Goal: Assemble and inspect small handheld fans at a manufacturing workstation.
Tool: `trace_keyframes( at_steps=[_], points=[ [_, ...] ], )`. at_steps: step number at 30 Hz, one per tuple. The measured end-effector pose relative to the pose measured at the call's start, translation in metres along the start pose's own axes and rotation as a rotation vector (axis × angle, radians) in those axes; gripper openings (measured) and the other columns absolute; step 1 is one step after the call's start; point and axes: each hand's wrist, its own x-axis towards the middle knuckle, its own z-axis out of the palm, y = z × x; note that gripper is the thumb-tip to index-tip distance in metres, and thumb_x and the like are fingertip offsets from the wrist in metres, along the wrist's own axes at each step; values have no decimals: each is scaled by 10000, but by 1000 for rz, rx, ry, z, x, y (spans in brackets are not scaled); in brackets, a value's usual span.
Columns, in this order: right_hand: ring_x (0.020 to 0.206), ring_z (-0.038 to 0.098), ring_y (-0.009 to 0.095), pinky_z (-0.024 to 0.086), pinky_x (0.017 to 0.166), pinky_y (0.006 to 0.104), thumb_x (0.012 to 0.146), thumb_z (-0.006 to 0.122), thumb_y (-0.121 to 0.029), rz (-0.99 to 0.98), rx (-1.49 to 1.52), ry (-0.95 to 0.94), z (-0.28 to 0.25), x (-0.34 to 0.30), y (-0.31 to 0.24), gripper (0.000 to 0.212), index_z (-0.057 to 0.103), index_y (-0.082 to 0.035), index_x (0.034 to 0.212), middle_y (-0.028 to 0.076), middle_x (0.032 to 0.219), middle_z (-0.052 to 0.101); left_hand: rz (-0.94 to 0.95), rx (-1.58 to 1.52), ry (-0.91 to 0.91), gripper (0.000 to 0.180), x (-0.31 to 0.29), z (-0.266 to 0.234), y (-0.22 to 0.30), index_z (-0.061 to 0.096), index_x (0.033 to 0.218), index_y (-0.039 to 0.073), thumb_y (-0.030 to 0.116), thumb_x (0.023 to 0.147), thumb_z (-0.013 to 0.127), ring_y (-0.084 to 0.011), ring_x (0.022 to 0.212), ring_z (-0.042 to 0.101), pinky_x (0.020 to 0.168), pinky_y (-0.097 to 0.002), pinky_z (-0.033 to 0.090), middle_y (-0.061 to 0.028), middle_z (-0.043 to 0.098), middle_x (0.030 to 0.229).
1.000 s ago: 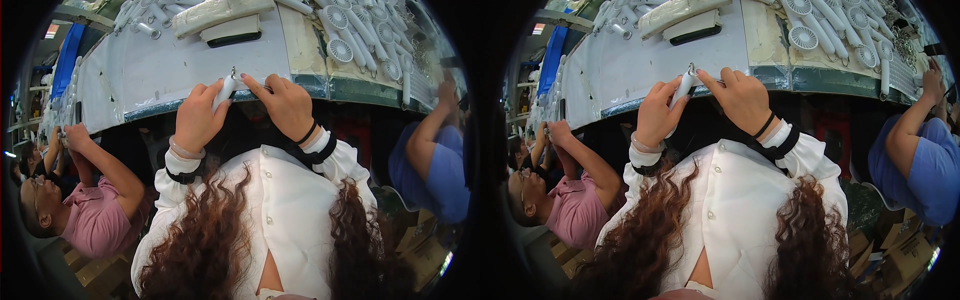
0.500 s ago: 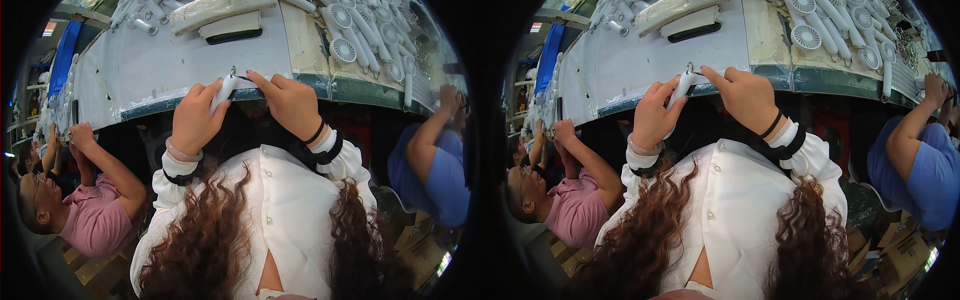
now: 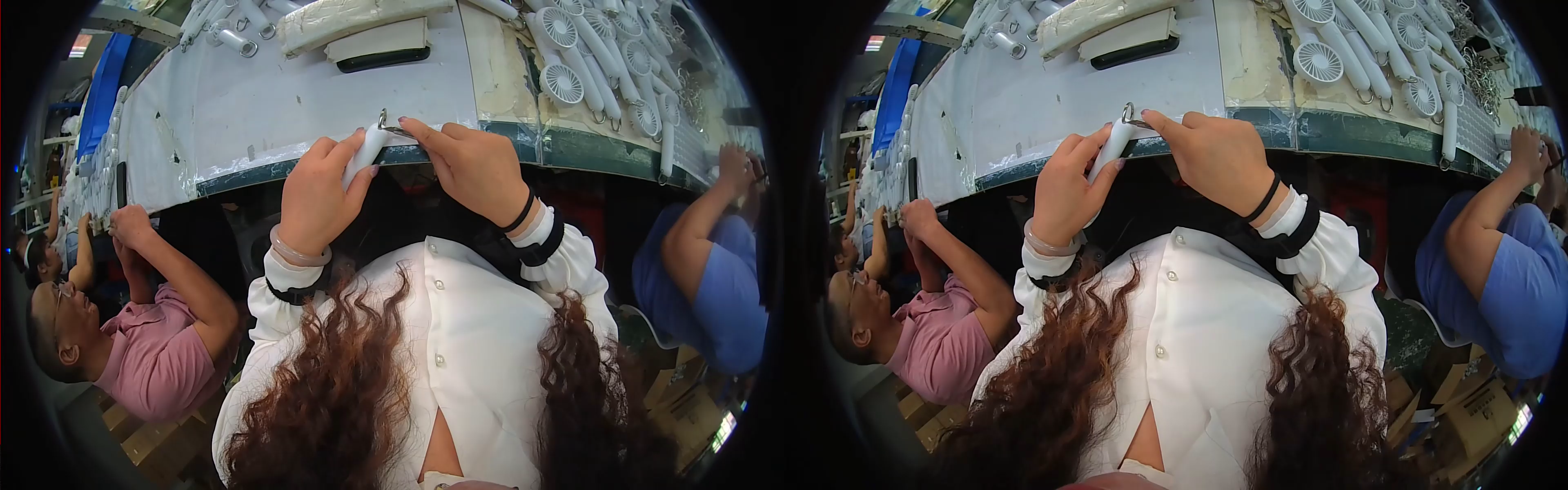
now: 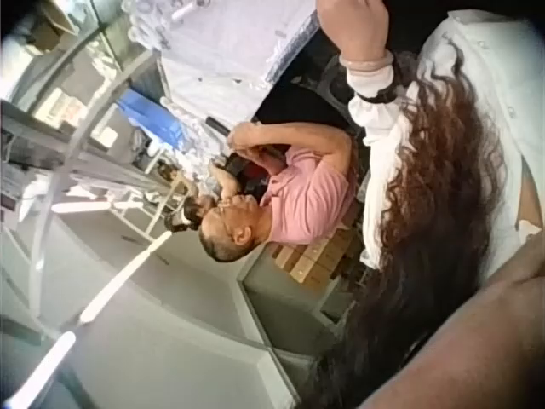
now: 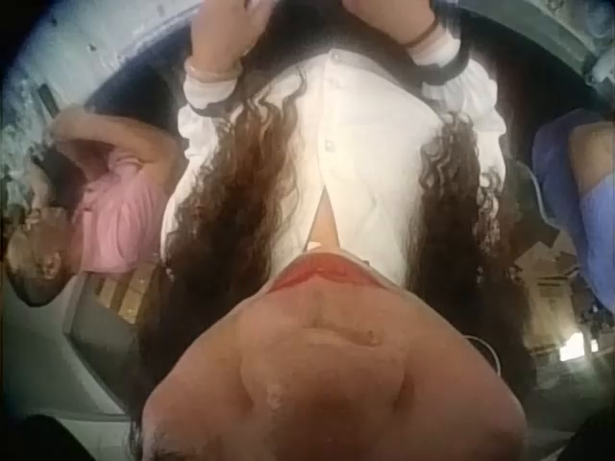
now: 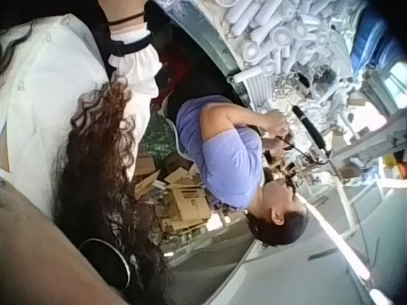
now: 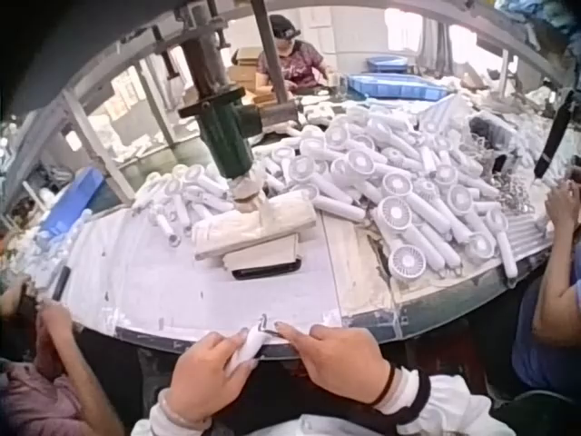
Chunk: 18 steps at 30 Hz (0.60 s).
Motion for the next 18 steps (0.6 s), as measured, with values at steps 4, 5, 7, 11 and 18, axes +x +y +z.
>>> trace_keyframes(
  at_steps=[4, 5, 7, 11, 18],
  points=[
    [591, 613, 258, 478, 518, 362, 917, 645, -120, 7, 41, -35, -2, 1, 0, 431, 641, -260, 1325, 44, 700, 597, -1, 21, -5, 442, -1, -1, 2, 659, 1252, 66, 191, 838, 749, -314, 792, 622, 699, -383, 507, -128, 604, 894],
    [598, 618, 263, 481, 522, 367, 923, 639, -122, 14, 46, -45, -3, 2, 0, 420, 643, -255, 1321, 47, 707, 608, 4, 23, 1, 440, -1, -1, 2, 660, 1250, 67, 190, 837, 749, -315, 794, 622, 700, -385, 507, -129, 604, 894],
    [605, 624, 268, 484, 525, 372, 929, 634, -124, 23, 49, -53, -2, 2, -1, 408, 644, -250, 1317, 49, 714, 619, 17, 26, 9, 437, -1, -1, 2, 661, 1246, 67, 188, 835, 748, -317, 798, 622, 702, -387, 506, -129, 603, 894],
    [630, 639, 284, 492, 539, 380, 934, 623, -121, 39, 75, -48, -2, 1, -2, 388, 649, -237, 1304, 61, 745, 647, 14, 25, 15, 432, -1, 1, 2, 661, 1242, 65, 181, 835, 746, -318, 798, 620, 703, -391, 504, -129, 603, 894],
    [648, 647, 301, 502, 553, 389, 938, 613, -120, 56, 93, -55, -2, 1, -2, 371, 651, -219, 1293, 72, 765, 664, 24, 30, 27, 437, -1, 2, 2, 656, 1244, 60, 177, 834, 748, -316, 799, 618, 701, -392, 502, -126, 601, 892]
  ],
)
